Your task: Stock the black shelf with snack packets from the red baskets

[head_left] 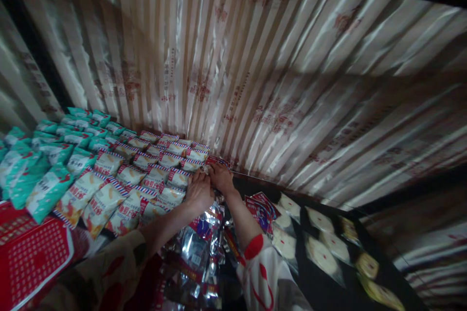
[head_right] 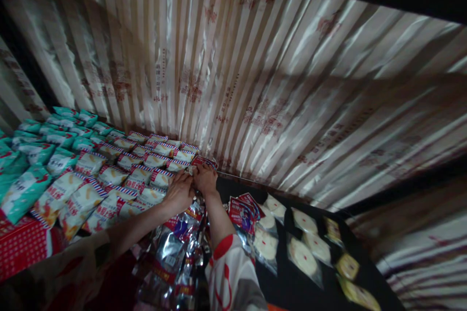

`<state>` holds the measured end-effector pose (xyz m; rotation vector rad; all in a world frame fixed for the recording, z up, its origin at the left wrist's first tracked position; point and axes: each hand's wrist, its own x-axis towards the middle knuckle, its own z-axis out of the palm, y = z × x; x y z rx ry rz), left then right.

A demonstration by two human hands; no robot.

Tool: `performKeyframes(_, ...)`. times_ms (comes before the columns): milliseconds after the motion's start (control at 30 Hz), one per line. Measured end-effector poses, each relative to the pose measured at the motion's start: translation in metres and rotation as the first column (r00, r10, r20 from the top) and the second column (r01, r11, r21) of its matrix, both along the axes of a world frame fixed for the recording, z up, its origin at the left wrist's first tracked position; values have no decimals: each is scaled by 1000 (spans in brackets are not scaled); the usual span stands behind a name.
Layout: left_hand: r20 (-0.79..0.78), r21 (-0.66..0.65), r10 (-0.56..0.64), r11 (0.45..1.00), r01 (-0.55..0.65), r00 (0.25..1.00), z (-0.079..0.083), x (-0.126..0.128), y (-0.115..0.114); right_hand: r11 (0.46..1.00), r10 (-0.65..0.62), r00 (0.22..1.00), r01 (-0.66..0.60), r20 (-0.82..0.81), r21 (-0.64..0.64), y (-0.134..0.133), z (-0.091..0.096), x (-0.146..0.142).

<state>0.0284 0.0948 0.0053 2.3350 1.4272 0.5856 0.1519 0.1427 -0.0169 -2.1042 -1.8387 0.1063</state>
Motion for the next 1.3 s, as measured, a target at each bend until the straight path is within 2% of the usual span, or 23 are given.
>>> performKeyframes(100,0,19,6,1000,-6,1000,-2,-1,1,1000,-16,999,16,-35,0,-1,0,0)
performKeyframes(200,-11,25,9,1000,-8,1000,-4,-1,2,999,5,998,-2,-60,51,-2,0,-1)
performKeyframes(367,-24,51,11,999,-10,1000,-2,-3,-2,969,20,987,20,-161,245,-8,0,7)
performKeyframes(467,-15,93,-21,995,23,1000,3,-3,-12,934,-1,973,83,-231,348,-22,-2,24)
performKeyframes(567,-8,131,-79,988,79,997,8,3,-29,910,-92,954,197,-286,365,-51,-6,46)
performKeyframes(700,20,84,-184,980,182,983,10,27,-64,909,-249,928,323,-278,263,-104,-16,73)
performKeyframes(800,47,-12,-281,959,282,959,0,51,-97,898,-387,899,418,-207,136,-145,-22,85)
performKeyframes(900,42,-138,-319,937,322,947,-17,72,-125,841,-541,835,540,-104,-32,-182,-27,89)
performKeyframes(967,19,-219,-308,927,304,951,-29,81,-138,801,-592,805,581,-45,-148,-201,-28,89)
performKeyframes(1100,-60,-318,-305,908,271,951,-47,91,-149,768,-596,803,570,1,-291,-220,-28,87)
performKeyframes(1300,-104,-319,-317,908,270,943,-52,96,-154,766,-604,797,577,-8,-283,-221,-27,83)
